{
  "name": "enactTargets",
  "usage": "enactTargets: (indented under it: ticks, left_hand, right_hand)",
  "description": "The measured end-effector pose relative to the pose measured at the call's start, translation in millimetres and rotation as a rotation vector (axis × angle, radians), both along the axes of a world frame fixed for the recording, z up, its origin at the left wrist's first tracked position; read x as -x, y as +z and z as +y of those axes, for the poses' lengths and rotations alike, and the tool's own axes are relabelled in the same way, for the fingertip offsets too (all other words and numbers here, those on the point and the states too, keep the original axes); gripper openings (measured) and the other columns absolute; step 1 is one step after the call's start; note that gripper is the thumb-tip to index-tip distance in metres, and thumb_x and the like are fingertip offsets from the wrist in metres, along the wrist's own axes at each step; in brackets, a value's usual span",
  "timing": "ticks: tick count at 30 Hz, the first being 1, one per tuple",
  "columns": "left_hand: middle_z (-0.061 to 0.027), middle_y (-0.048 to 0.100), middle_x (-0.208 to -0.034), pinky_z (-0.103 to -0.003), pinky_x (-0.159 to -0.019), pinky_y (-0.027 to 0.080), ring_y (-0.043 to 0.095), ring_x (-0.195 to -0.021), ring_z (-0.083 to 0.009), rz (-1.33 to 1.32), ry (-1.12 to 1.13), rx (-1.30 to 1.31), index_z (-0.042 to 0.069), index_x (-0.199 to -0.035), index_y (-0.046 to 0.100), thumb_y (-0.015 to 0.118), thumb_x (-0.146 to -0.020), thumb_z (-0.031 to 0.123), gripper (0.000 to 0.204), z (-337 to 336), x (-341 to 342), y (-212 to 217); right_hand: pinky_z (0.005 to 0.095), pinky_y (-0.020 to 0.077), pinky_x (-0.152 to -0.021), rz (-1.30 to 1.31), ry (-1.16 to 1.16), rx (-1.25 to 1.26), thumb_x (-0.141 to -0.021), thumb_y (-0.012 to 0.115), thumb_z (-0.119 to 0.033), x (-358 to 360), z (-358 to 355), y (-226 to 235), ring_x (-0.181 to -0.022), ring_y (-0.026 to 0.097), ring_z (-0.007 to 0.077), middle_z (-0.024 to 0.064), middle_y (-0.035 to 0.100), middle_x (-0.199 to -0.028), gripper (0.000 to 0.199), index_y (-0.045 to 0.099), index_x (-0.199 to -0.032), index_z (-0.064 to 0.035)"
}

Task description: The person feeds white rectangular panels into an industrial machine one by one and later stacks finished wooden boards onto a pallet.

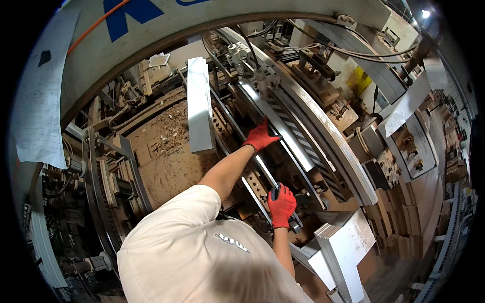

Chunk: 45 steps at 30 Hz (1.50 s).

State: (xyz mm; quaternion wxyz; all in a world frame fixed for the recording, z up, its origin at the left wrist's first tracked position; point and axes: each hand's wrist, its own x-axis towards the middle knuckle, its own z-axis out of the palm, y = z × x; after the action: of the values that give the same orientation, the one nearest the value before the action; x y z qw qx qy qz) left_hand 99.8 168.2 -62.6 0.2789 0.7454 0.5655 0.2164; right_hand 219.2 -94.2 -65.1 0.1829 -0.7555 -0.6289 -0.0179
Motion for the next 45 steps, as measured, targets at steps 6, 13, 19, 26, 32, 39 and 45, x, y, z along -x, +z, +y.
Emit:
enactTargets:
  ticks: [6, 13, 19, 26, 32, 39, 45]
  left_hand:
    - [-0.0242, 0.038, -0.146, -0.040, -0.103, 0.042, 0.048, -0.126, -0.0390, -0.031, -0.046, 0.160, 0.003, -0.152, 0.004, 0.066, -0.073, 0.064, 0.118, -8, -1, 21]
    - [-0.0238, 0.060, -0.120, -0.042, -0.088, 0.051, 0.062, -0.104, -0.0377, -0.014, -0.035, 0.100, 0.001, -0.151, 0.004, 0.066, -0.073, 0.063, 0.118, -2, 1, 3]
    - [-0.0243, 0.057, -0.126, -0.041, -0.090, 0.050, 0.062, -0.105, -0.0384, -0.026, -0.055, 0.071, -0.002, -0.151, 0.001, 0.064, -0.076, 0.062, 0.117, 6, 3, -8]
    - [-0.0263, 0.061, -0.117, -0.041, -0.086, 0.051, 0.062, -0.103, -0.0377, -0.021, -0.085, 0.144, -0.002, -0.151, 0.001, 0.064, -0.076, 0.062, 0.117, -3, 4, 9]
    - [-0.0264, 0.063, -0.112, -0.043, -0.083, 0.052, 0.064, -0.097, -0.0391, -0.035, -0.025, 0.030, -0.001, -0.151, 0.000, 0.065, -0.076, 0.061, 0.118, 1, 7, 2]
    - [-0.0272, 0.060, -0.119, -0.044, -0.085, 0.051, 0.063, -0.100, -0.0414, -0.055, -0.070, 0.077, -0.001, -0.151, -0.003, 0.064, -0.076, 0.061, 0.118, -2, 5, 2]
    - [-0.0273, 0.060, -0.118, -0.045, -0.087, 0.051, 0.063, -0.101, -0.0408, -0.065, -0.076, 0.155, 0.001, -0.151, -0.004, 0.066, -0.077, 0.057, 0.116, -1, 5, 8]
  right_hand:
    - [0.0402, 0.0499, -0.076, -0.019, -0.011, -0.004, -0.077, 0.069, -0.037, 0, 0, -1, -0.095, 0.061, 0.0267, 0.0076, 0.063, -0.106, 0.049, 0.060, -0.117, -0.0109]
    - [0.0403, 0.0488, -0.083, 0.001, -0.004, 0.039, -0.077, 0.071, -0.036, 2, -4, -3, -0.098, 0.060, 0.0279, 0.0087, 0.062, -0.110, 0.053, 0.057, -0.122, -0.0111]
    - [0.0407, 0.0481, -0.085, 0.080, 0.039, 0.046, -0.076, 0.072, -0.036, -1, -3, 2, -0.102, 0.059, 0.0293, 0.0107, 0.062, -0.112, 0.056, 0.057, -0.123, -0.0084]
    - [0.0428, 0.0445, -0.089, -0.034, -0.242, 0.135, -0.073, 0.074, -0.037, -16, -46, -4, -0.106, 0.058, 0.0288, 0.0102, 0.062, -0.114, 0.056, 0.059, -0.119, -0.0091]
    - [0.0413, 0.0477, -0.086, -0.045, -0.215, 0.062, -0.072, 0.075, -0.037, -14, -37, -7, -0.103, 0.060, 0.0287, 0.0090, 0.063, -0.111, 0.052, 0.062, -0.115, -0.0104]
    - [0.0405, 0.0496, -0.084, 0.012, -0.198, 0.019, -0.071, 0.075, -0.034, -13, -40, -1, -0.099, 0.061, 0.0291, 0.0085, 0.064, -0.109, 0.048, 0.064, -0.111, -0.0103]
    - [0.0401, 0.0495, -0.085, 0.050, -0.204, 0.015, -0.073, 0.075, -0.033, -13, -40, 4, -0.101, 0.062, 0.0285, 0.0084, 0.065, -0.110, 0.045, 0.065, -0.111, -0.0114]
